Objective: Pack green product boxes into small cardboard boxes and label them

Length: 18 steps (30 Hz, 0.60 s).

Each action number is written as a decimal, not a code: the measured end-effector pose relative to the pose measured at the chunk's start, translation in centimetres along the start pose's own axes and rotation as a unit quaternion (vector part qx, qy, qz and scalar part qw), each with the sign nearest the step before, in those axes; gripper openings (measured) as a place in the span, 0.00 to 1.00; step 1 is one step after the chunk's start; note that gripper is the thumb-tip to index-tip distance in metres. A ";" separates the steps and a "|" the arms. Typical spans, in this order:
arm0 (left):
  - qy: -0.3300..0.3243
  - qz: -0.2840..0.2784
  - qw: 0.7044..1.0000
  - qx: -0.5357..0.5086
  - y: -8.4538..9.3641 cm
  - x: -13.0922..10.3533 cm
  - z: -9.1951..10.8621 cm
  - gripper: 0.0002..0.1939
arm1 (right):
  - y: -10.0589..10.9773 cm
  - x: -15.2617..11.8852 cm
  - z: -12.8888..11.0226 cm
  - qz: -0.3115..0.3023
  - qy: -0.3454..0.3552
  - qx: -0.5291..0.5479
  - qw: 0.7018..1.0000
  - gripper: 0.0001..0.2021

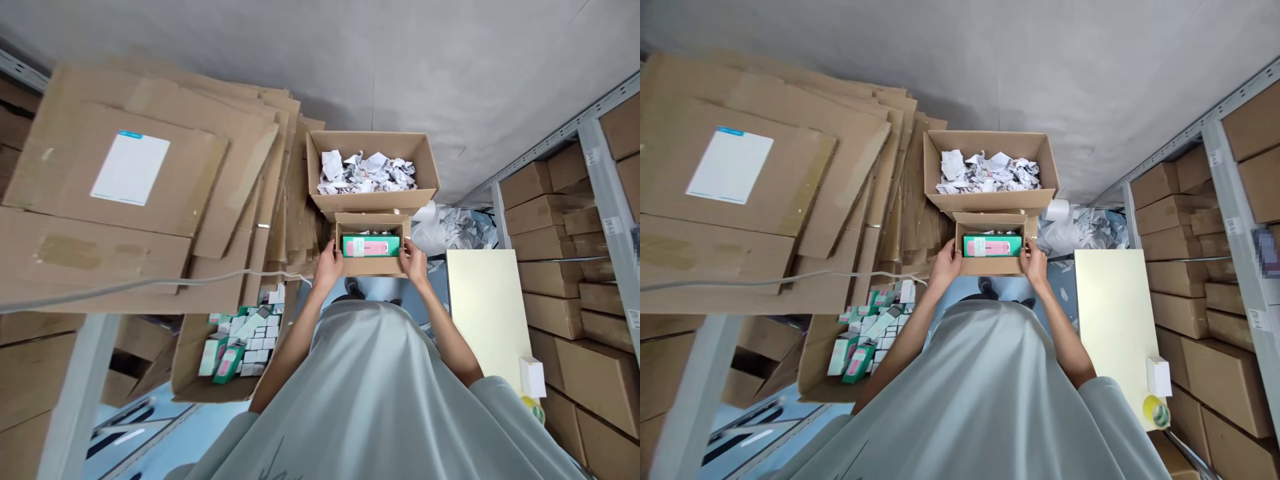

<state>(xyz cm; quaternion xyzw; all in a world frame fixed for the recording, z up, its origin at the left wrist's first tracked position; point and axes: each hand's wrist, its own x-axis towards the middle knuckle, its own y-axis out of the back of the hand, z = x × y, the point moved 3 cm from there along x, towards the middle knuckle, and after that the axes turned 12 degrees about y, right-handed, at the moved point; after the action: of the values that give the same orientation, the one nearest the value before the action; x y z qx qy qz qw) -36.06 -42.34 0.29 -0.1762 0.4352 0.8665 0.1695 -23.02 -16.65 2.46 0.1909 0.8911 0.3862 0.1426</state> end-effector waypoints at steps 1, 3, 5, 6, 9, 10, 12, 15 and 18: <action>0.008 -0.005 1.000 0.005 0.2 0.5 -0.1 0.30 | -0.3 0.2 -0.4 0.007 -0.007 -0.009 1.000 0.25; 0.018 -0.015 1.000 0.012 0.6 1.3 -0.2 0.29 | -0.7 0.4 -1.0 0.021 -0.015 -0.024 0.999 0.25; 0.016 -0.020 1.000 0.009 0.9 1.8 -0.4 0.29 | -0.7 0.4 -1.7 0.021 -0.019 -0.033 0.999 0.25; 0.015 -0.023 1.000 0.005 1.0 2.0 -0.5 0.29 | -0.5 0.4 -1.9 0.013 -0.021 -0.037 0.999 0.25; 0.017 -0.033 0.999 -0.004 1.1 2.4 -0.9 0.28 | 0.7 0.7 -2.8 -0.030 -0.029 -0.057 0.998 0.23; 0.017 -0.036 0.999 -0.006 1.1 2.4 -1.0 0.29 | 1.4 1.0 -3.2 -0.041 -0.029 -0.068 0.996 0.22; 0.017 -0.042 0.999 -0.010 1.0 2.3 -1.0 0.29 | 3.1 2.1 -4.3 -0.039 -0.019 -0.098 0.994 0.19; 0.016 -0.045 0.999 -0.026 0.9 2.1 -1.0 0.29 | 5.9 5.0 -7.2 0.006 0.030 -0.131 0.991 0.19; 0.022 -0.042 0.998 -0.048 0.7 1.9 -1.0 0.28 | 7.3 9.2 -11.1 0.025 0.121 -0.115 0.986 0.21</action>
<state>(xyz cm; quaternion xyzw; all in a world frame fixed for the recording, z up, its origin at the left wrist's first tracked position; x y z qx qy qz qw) -37.91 -43.23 -0.66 -0.2210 0.3892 0.8744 0.1871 -33.92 -14.96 14.22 0.1473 0.8466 0.5094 0.0450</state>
